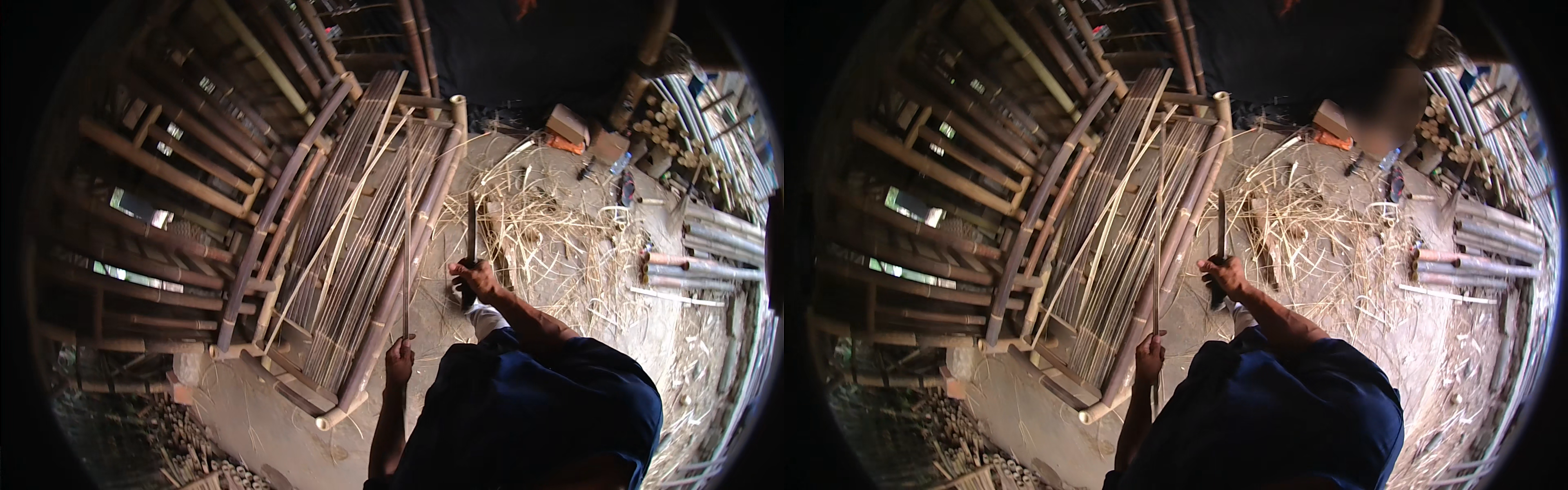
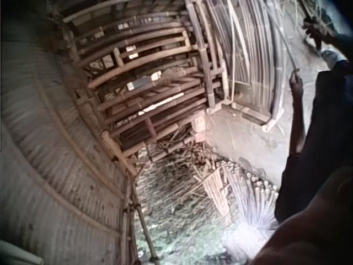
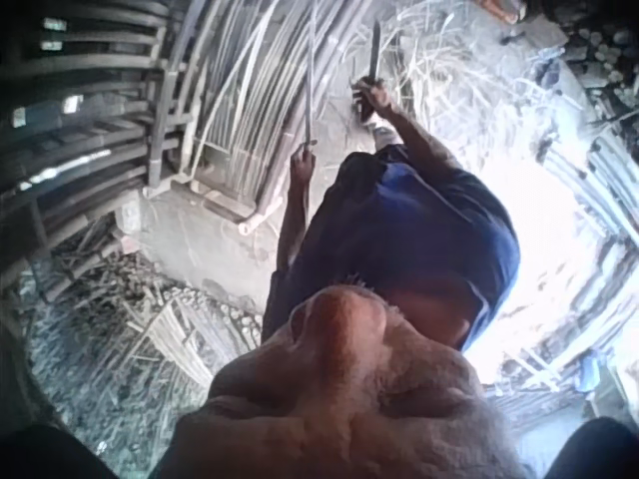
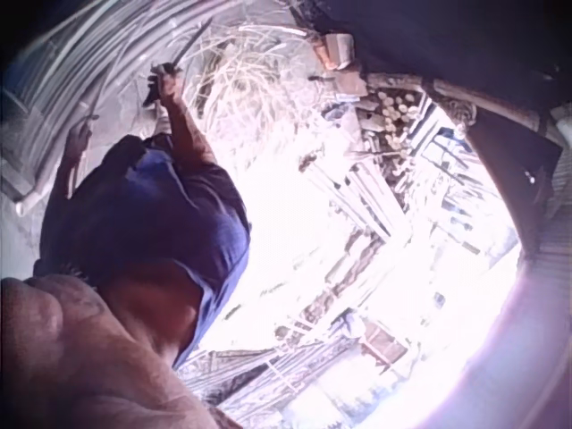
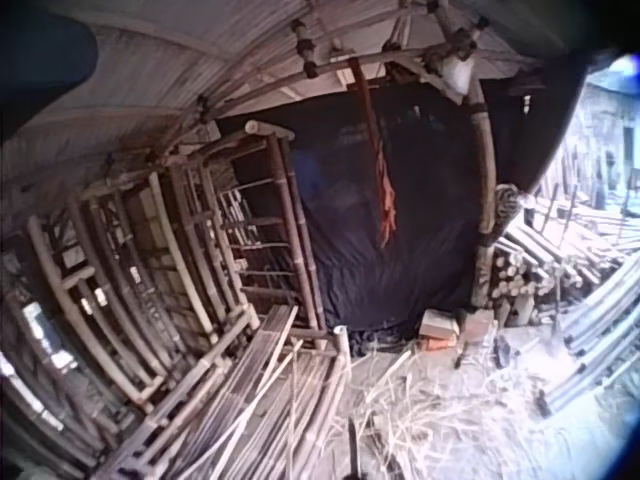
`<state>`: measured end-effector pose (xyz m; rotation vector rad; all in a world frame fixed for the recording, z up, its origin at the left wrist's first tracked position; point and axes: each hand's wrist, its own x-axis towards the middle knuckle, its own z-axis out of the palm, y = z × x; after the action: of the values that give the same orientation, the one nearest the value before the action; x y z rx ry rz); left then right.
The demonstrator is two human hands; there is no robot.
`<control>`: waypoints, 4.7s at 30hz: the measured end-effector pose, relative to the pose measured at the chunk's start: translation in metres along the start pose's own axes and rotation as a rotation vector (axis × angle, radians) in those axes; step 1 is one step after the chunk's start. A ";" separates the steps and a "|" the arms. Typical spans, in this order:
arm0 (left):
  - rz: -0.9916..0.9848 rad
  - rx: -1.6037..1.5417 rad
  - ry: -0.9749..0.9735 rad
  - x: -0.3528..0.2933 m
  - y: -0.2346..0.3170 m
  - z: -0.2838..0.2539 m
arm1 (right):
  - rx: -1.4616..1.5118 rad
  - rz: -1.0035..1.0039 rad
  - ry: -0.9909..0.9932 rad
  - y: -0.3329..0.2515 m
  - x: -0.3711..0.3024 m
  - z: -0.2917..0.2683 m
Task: The person uses a machete to split long bamboo poles into thin strips. They repeatedly position the bamboo against a wooden frame, strike it with the machete to split the material, and then stack the resulting strips.
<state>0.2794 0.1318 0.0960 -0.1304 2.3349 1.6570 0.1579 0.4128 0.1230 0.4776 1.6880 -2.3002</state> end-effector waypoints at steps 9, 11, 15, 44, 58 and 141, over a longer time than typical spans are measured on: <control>0.254 0.414 -0.200 0.071 0.017 -0.002 | 0.104 0.037 0.109 -0.002 0.113 0.004; 0.170 0.463 -0.225 0.091 0.017 0.004 | 0.156 0.047 -0.041 0.012 0.152 -0.018; -0.216 0.374 -0.019 0.114 0.073 -0.015 | -0.138 -0.110 -0.033 0.016 0.229 -0.087; -0.441 0.749 0.409 0.301 -0.139 -0.197 | -0.618 -0.373 0.124 -0.164 0.436 0.056; -0.479 0.645 0.425 0.328 -0.140 -0.229 | -0.458 -0.394 0.151 -0.167 0.480 0.113; -0.443 0.445 0.010 0.598 -0.165 -0.156 | -0.237 0.322 0.461 0.110 0.752 0.107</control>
<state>-0.2824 -0.0202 -0.1704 -0.5180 2.3928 0.9143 -0.5001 0.2735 -0.2456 1.1979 1.8776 -1.8234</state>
